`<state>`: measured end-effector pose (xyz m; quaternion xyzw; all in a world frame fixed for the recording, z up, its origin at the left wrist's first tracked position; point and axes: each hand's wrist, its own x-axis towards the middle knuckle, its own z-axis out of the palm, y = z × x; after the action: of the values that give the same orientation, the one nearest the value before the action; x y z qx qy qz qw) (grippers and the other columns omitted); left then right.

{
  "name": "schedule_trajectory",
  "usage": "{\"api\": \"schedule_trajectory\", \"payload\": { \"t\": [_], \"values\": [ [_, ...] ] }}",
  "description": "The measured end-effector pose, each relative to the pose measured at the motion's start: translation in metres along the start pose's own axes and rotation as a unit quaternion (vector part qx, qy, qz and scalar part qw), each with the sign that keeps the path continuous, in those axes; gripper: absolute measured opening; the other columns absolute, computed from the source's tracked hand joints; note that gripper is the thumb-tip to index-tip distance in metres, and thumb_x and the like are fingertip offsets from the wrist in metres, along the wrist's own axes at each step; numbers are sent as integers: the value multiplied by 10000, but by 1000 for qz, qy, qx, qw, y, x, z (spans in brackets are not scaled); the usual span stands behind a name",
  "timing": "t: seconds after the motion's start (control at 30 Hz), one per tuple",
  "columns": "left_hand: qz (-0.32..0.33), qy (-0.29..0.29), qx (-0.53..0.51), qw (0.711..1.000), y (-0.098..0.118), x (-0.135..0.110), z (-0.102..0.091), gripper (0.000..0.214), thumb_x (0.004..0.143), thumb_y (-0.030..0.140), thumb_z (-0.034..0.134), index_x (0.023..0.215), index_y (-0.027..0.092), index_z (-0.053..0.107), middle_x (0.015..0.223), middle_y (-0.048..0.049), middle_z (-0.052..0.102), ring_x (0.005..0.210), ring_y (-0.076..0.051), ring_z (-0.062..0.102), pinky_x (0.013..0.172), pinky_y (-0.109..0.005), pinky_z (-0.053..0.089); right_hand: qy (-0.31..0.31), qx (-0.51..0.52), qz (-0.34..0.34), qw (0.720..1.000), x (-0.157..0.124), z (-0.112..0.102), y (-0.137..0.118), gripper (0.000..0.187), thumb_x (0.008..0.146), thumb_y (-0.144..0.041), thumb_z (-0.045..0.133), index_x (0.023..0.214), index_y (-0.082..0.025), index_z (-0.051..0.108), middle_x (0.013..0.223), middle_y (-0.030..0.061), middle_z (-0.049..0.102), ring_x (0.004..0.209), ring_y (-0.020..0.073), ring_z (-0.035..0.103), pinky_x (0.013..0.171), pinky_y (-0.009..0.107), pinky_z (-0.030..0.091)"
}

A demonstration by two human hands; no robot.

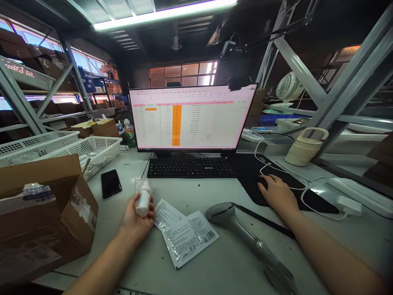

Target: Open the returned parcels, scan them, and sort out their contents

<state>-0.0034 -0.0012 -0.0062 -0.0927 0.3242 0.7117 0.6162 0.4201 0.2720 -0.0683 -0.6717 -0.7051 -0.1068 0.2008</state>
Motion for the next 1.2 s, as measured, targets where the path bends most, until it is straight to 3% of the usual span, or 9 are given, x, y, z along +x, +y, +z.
{"api": "schedule_trajectory", "payload": {
  "t": [0.4, 0.77, 1.2],
  "values": [
    [5, -4, -2, 1000, 0, 0, -1, 227, 983, 298, 541, 1077, 100, 599, 827, -55, 656, 565, -123, 601, 421, -205, 450, 12, 9, -3, 1000, 0, 0, -2, 459, 1022, -386, 419, 1344, -154, 649, 1454, 199, 547, 1193, 364, 613, 993, 464, 506],
    [2, -1, -7, 1000, -1, -2, 1, 245, 984, 299, 541, 1090, 86, 599, 829, -53, 653, 568, -122, 604, 428, -206, 451, -24, 24, 11, 999, 1, -5, -4, 476, 1034, -407, 411, 1387, -166, 622, 1505, 183, 499, 1285, 370, 561, 1030, 467, 492],
    [16, 4, 13, 1000, -1, -2, 2, 238, 987, 288, 505, 1091, 93, 596, 830, -64, 639, 568, -125, 593, 417, -202, 455, 16, -5, 9, 1000, -2, -3, -4, 475, 990, -351, 448, 1385, -153, 623, 1454, 177, 558, 1172, 354, 616, 972, 455, 504]
  ]
}}
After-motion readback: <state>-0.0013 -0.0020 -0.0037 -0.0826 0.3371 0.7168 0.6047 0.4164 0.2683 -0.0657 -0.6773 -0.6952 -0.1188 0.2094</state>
